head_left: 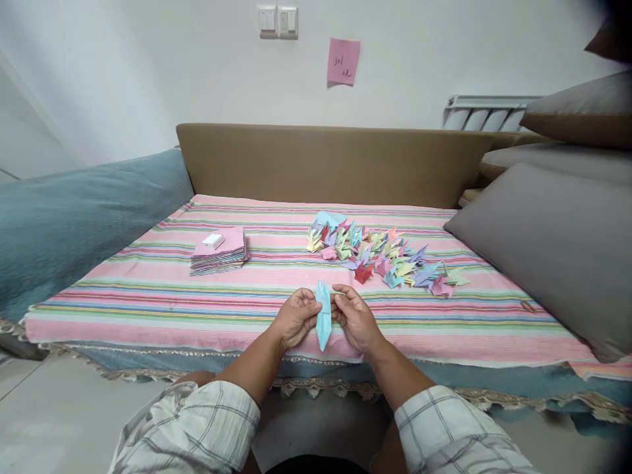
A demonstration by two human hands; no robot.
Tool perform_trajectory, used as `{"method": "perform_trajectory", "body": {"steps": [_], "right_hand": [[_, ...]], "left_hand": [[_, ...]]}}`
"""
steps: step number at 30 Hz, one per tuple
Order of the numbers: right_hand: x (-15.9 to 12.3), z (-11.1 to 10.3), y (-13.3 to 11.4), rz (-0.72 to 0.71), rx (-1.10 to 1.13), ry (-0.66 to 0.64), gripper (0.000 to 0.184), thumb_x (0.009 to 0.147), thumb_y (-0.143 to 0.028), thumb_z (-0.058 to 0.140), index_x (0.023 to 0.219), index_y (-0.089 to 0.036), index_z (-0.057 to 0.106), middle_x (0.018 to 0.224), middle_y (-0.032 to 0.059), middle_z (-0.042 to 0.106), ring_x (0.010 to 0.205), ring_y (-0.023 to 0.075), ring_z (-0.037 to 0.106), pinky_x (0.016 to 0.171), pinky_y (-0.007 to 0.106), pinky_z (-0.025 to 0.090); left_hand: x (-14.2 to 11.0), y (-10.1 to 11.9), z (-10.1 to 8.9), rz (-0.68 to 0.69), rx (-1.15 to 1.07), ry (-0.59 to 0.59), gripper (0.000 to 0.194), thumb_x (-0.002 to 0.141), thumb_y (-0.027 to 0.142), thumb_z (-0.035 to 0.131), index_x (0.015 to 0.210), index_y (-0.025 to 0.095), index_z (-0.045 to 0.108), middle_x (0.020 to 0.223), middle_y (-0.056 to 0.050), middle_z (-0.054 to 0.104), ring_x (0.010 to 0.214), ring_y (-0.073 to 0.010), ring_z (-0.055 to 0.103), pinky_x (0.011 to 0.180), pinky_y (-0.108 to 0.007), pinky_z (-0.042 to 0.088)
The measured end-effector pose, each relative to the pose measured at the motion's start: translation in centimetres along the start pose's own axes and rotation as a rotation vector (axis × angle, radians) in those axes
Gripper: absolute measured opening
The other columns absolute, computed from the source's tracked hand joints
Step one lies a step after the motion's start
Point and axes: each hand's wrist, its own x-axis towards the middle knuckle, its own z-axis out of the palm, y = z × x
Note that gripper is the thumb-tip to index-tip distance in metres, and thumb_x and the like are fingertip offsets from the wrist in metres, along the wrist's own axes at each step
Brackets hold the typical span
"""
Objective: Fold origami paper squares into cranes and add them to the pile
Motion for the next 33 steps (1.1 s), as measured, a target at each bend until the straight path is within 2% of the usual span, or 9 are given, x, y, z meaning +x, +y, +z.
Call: {"method": "perform_trajectory", "body": {"steps": [3,6,11,15,20,26,33], "right_hand": [[-0.06,0.04,0.25,-0.018,-0.011,-0.037,0.033,0.068,-0.034,0.071,0.096,-0.023,0.058,0.083,-0.0008,0.061,0.073,0.0116,0.055,0.066,0.024,0.045],[-0.22,0.15,0.34,-0.001,-0.038,-0.093,0.035,0.068,-0.034,0.072,0.100,-0.023,0.060,0.091,0.0008,0.062,0.083,0.0143,0.055,0.074,0.026,0.044],[-0.45,0.52,-0.16,0.064,0.084,-0.084,0.032,0.075,-0.043,0.060,0.098,-0.021,0.064,0.080,0.0011,0.062,0.072,0.0138,0.053,0.063,0.026,0.043],[-0.41,0.67,-0.12,0.097,0.078,-0.061,0.030,0.067,-0.031,0.069,0.095,-0.021,0.064,0.074,-0.0019,0.060,0.060,0.0092,0.048,0.056,0.022,0.038],[-0.37,0.60,0.32,0.075,0.080,-0.064,0.031,0.067,-0.029,0.072,0.095,-0.023,0.060,0.079,-0.0026,0.059,0.064,0.0084,0.050,0.057,0.020,0.039],[-0.66,0.72,-0.09,0.109,0.132,-0.051,0.024,0.067,-0.033,0.071,0.083,-0.021,0.059,0.074,-0.0035,0.055,0.060,0.0079,0.051,0.051,0.019,0.042],[-0.60,0.70,0.04,0.080,0.093,-0.026,0.028,0.063,-0.031,0.074,0.084,-0.020,0.059,0.071,-0.0031,0.058,0.058,0.0084,0.052,0.053,0.020,0.043]], "left_hand": [[0.00,-0.37,-0.09,-0.014,-0.067,-0.041,0.040,0.055,0.017,0.081,0.066,0.014,0.043,0.061,0.004,0.060,0.056,-0.0085,0.061,0.055,-0.018,0.050],[-0.04,-0.66,-0.12,-0.043,-0.087,-0.061,0.035,0.055,0.016,0.081,0.065,0.013,0.048,0.058,0.003,0.059,0.053,-0.0069,0.058,0.053,-0.016,0.050],[-0.12,-0.46,0.07,-0.046,-0.123,-0.060,0.030,0.056,0.016,0.081,0.066,0.012,0.052,0.061,0.001,0.062,0.055,-0.0090,0.060,0.056,-0.020,0.051],[-0.10,-0.33,0.07,-0.031,-0.127,-0.075,0.030,0.057,0.017,0.081,0.068,0.012,0.053,0.066,-0.002,0.066,0.059,-0.0125,0.063,0.061,-0.025,0.053],[-0.18,-0.48,0.16,-0.027,-0.111,-0.076,0.031,0.055,0.019,0.081,0.071,0.013,0.055,0.065,-0.002,0.065,0.059,-0.0141,0.064,0.060,-0.026,0.054],[-0.11,-0.62,0.18,0.007,-0.101,-0.005,0.029,0.055,0.017,0.081,0.072,0.012,0.058,0.065,-0.001,0.065,0.058,-0.0122,0.062,0.054,-0.025,0.054],[-0.17,-0.54,0.58,0.025,-0.064,0.107,0.031,0.050,0.017,0.083,0.071,0.012,0.061,0.062,0.001,0.063,0.055,-0.0096,0.061,0.054,-0.021,0.052]]}}
